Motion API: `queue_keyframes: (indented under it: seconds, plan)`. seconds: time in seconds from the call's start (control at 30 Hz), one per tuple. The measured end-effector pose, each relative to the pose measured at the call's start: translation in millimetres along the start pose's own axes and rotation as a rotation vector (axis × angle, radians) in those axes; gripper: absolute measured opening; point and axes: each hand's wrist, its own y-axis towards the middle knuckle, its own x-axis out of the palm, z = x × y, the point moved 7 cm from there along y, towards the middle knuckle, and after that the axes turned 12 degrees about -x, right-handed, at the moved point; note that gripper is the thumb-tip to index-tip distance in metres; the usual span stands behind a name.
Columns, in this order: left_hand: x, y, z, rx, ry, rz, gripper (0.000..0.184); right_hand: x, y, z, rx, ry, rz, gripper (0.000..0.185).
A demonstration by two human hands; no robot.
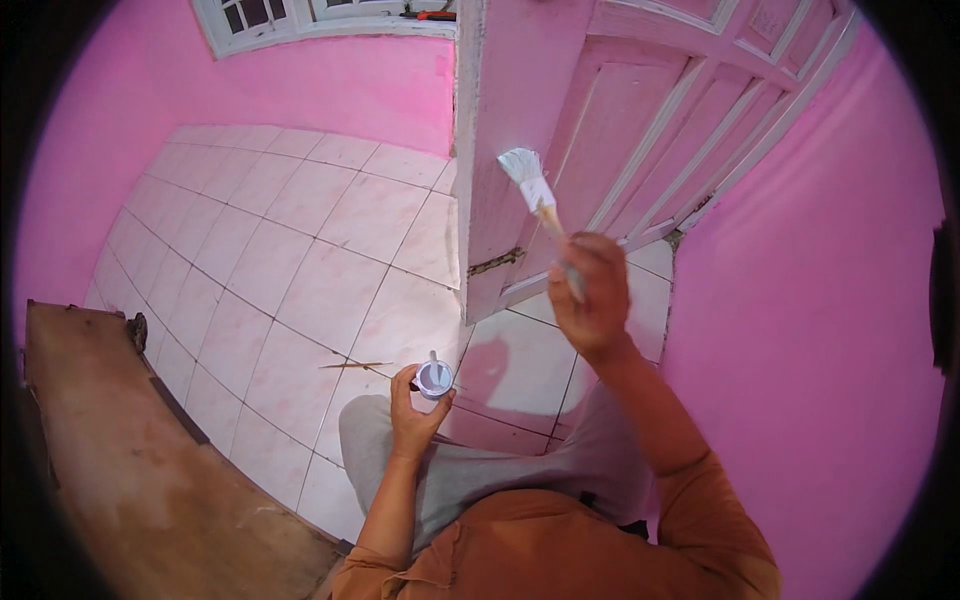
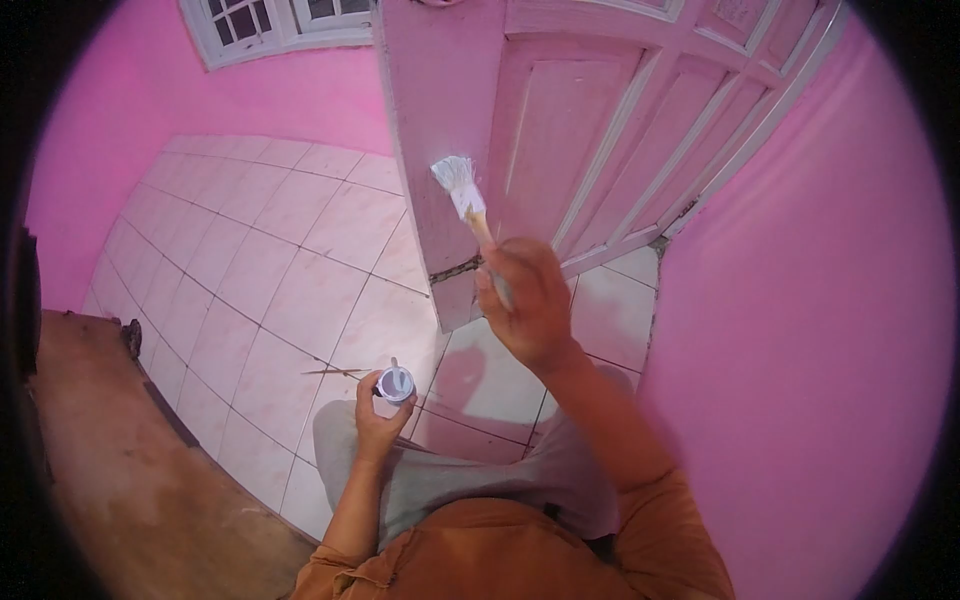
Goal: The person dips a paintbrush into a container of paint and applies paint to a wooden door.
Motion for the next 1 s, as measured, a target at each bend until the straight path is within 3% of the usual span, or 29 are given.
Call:
queue_keyframes:
  seconds: [0.07, 0.23, 0.47, 0.53, 0.57, 0.63, 0.77, 0.83, 1.0]
  plan:
    - [-0.1, -0.5, -2.0, 0.003, 0.005, -0.004, 0.066, 15.4, -28.8, 0.5, -0.043, -0.003, -0.057, 0.038]
    - [-2.5, 0.2, -10.7, -0.021, 0.016, 0.005, 0.066, 33.3, -94.4, 0.5, 0.235, 0.092, -0.283, 0.036]
    - [-2.7, 3.2, -11.0, -0.017, -0.017, 0.017, 0.066, 40.7, -33.0, 10.4, 0.383, 0.137, -0.345, 0.029]
    - [-3.1, 3.1, -3.2, -0.009, -0.031, 0.008, 0.066, 30.7, 2.9, 10.3, 0.431, 0.146, -0.241, 0.028]
    - [-4.3, 3.9, 0.9, -0.01, -0.028, 0.011, 0.066, 28.2, 12.5, 10.0, 0.431, 0.151, -0.24, 0.028]
    - [-5.2, 5.3, 9.4, -0.005, -0.029, -0.007, 0.065, 2.8, 37.2, -7.2, 0.117, -0.001, -0.055, 0.028]
    - [-4.1, 12.8, 23.9, 0.023, -0.051, -0.011, 0.065, -18.5, 32.5, -23.7, 0.013, -0.031, 0.029, 0.033]
    - [-3.7, 17.1, 35.6, 0.01, -0.062, -0.025, 0.064, -10.6, 14.7, -23.8, 0.009, -0.011, -0.002, 0.035]
    - [-9.8, 22.4, 60.2, 0.039, -0.064, -0.004, 0.065, -7.7, -22.0, -28.8, 0.245, 0.086, -0.119, 0.028]
